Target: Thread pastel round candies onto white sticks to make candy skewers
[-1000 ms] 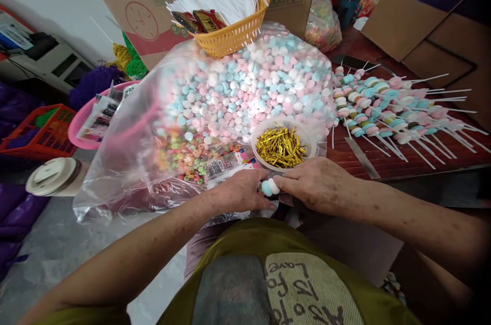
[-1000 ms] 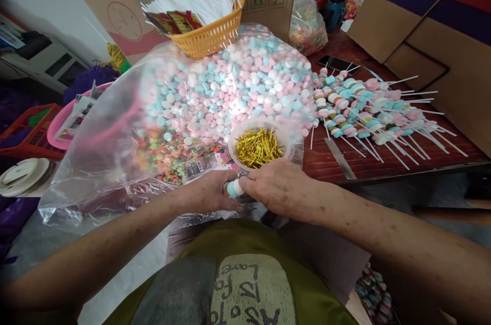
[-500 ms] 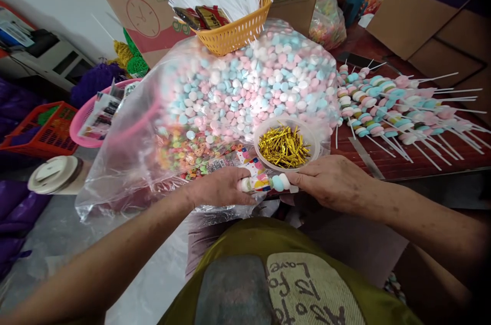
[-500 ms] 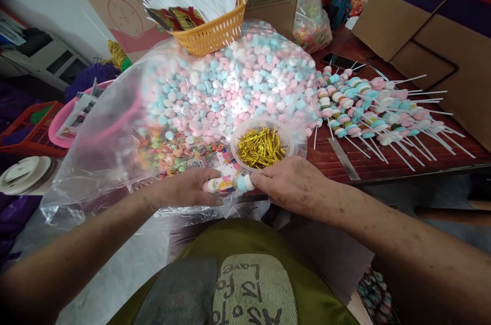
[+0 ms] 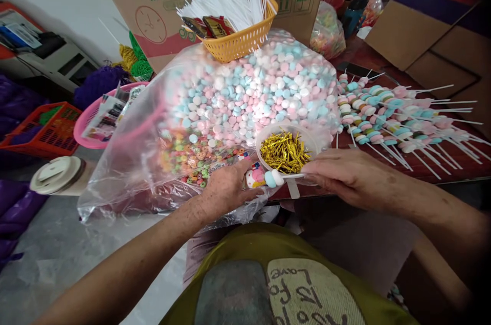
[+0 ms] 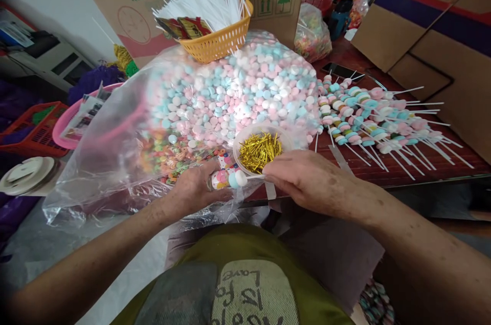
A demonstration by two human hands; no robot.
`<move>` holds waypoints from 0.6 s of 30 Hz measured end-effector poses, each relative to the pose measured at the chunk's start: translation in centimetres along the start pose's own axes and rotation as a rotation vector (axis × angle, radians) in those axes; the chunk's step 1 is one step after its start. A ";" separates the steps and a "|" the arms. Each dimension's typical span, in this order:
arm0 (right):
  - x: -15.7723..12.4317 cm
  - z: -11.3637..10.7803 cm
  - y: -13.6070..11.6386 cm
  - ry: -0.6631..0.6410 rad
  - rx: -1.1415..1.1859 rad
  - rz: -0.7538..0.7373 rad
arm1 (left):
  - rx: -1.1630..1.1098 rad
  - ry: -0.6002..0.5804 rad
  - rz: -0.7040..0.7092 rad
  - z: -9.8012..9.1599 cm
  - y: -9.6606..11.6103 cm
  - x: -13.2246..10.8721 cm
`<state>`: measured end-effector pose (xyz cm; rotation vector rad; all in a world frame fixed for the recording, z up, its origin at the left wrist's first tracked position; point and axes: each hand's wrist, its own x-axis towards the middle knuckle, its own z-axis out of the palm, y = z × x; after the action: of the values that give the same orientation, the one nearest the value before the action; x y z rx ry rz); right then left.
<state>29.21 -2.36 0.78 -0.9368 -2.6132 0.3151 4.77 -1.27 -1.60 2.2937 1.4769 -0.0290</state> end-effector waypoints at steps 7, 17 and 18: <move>0.1 0.8 -0.7 0.117 0.039 -0.063 | 0.028 0.178 0.099 0.5 -0.2 0.5; -1.8 -0.6 0.5 0.184 0.045 -0.180 | -0.708 -0.575 0.129 -3.0 -2.8 -0.5; -1.7 -0.8 0.4 0.182 0.036 -0.196 | -0.769 -0.591 0.121 -2.6 -2.7 -0.4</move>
<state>30.99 -3.12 0.97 -0.6581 -2.4973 0.2148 1.69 0.26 0.00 1.5503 0.8358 -0.0802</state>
